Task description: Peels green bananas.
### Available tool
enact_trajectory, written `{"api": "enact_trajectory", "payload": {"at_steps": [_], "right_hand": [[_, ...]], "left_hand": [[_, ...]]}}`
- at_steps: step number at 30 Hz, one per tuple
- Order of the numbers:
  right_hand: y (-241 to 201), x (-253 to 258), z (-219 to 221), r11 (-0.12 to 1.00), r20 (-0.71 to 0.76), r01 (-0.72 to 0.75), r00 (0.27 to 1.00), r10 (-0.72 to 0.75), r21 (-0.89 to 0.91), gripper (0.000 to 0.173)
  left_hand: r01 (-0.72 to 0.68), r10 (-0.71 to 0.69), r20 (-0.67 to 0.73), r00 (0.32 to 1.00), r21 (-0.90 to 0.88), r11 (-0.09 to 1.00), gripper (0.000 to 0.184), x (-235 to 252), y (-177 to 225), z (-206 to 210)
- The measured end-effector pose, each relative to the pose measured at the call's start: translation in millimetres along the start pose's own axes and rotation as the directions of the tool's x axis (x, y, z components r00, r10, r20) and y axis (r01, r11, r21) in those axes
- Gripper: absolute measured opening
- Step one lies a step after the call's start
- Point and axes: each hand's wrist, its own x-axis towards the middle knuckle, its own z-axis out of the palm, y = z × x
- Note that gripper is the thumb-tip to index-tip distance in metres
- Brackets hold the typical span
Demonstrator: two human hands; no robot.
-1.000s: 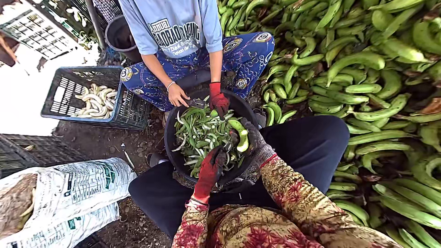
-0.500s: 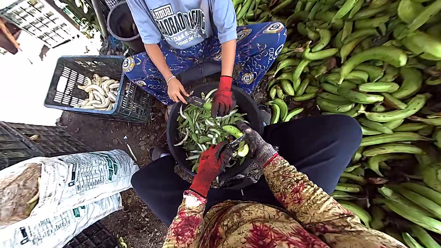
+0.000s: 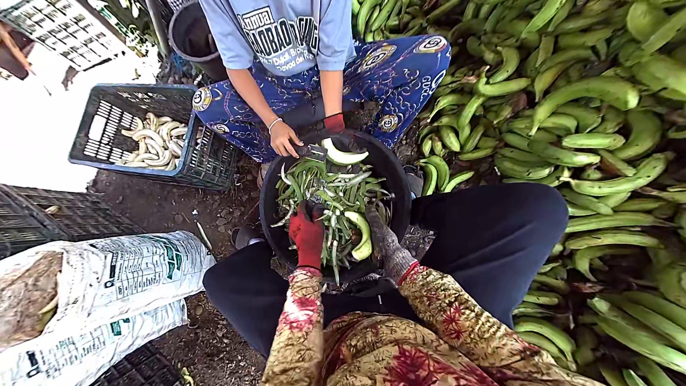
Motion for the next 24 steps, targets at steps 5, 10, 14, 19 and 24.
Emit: {"api": "enact_trajectory", "payload": {"at_steps": [5,10,14,19,24], "right_hand": [[-22,25,-12,0.988,0.149,0.008,0.988,-0.031,0.156,0.050],[-41,38,-8,0.987,0.170,0.105,0.978,-0.124,0.120,0.053],[-56,34,1,0.985,0.218,0.073,0.970,-0.106,0.153,0.054],[-54,33,10,0.994,0.222,0.059,0.972,-0.077,0.087,0.058],[-38,18,23,0.988,0.213,-0.041,0.977,0.009,0.146,0.050]], "left_hand": [[-0.162,0.218,0.231,0.948,-0.238,0.958,0.047,-6,-4,-24],[-0.067,0.306,0.437,0.846,-0.482,0.874,0.041,-34,-1,-36],[-0.294,0.528,0.422,0.737,-0.502,0.813,0.052,-36,0,-43],[-0.339,0.489,0.363,0.793,-0.404,0.849,0.051,-34,-4,-35],[-0.388,0.392,0.170,0.904,-0.059,0.920,0.049,-23,-9,-13]]}}
